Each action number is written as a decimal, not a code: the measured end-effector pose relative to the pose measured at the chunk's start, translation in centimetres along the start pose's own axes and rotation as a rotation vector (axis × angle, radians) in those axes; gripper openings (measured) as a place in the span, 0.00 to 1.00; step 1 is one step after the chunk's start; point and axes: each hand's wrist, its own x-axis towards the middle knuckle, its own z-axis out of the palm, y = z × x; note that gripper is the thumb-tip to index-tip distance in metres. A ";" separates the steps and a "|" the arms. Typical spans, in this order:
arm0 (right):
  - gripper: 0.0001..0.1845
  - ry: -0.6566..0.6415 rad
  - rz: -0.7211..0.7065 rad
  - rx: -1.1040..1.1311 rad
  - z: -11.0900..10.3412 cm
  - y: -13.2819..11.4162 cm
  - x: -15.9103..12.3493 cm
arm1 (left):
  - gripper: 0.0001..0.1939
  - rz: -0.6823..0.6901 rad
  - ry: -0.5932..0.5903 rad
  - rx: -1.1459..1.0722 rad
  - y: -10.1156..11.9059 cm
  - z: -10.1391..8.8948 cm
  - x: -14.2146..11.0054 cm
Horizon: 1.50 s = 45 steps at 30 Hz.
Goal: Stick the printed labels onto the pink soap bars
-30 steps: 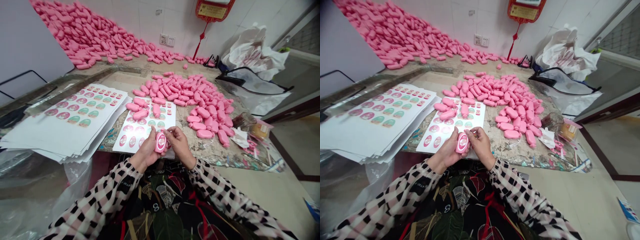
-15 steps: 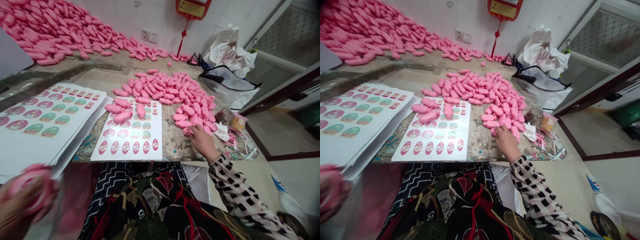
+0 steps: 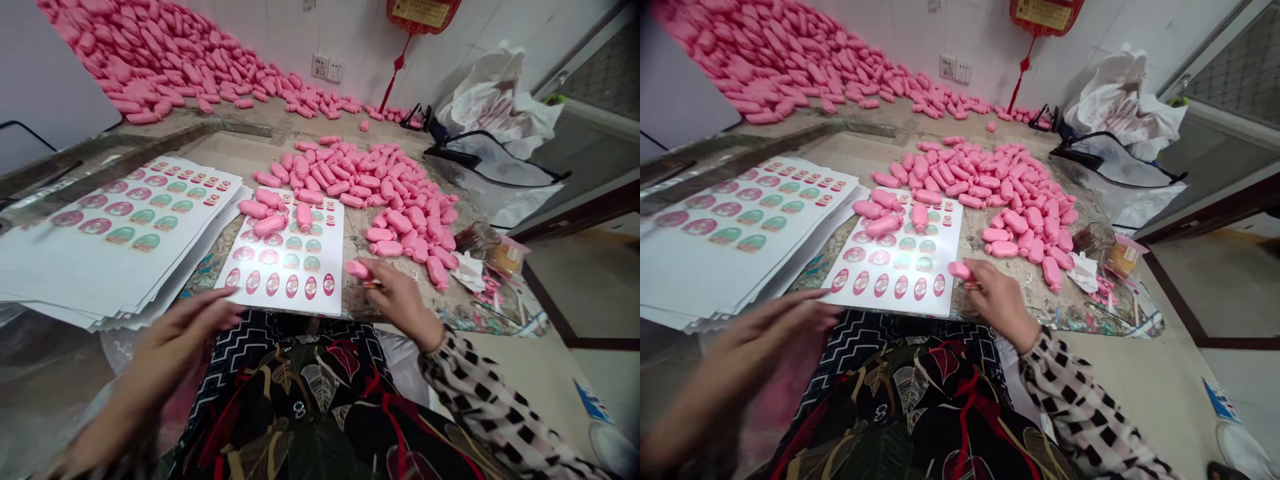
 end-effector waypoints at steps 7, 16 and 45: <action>0.24 0.009 0.110 -0.016 3.1 -6.9 0.9 | 0.25 -0.066 -0.513 -0.549 0.0 10.8 2.3; 0.28 -0.080 0.012 0.040 4.0 -8.2 0.6 | 0.21 -0.223 -0.515 -0.853 -0.8 10.2 2.0; 0.12 -0.044 0.184 -0.106 4.9 -1.7 0.9 | 0.21 0.483 -0.518 0.511 -0.5 10.6 4.1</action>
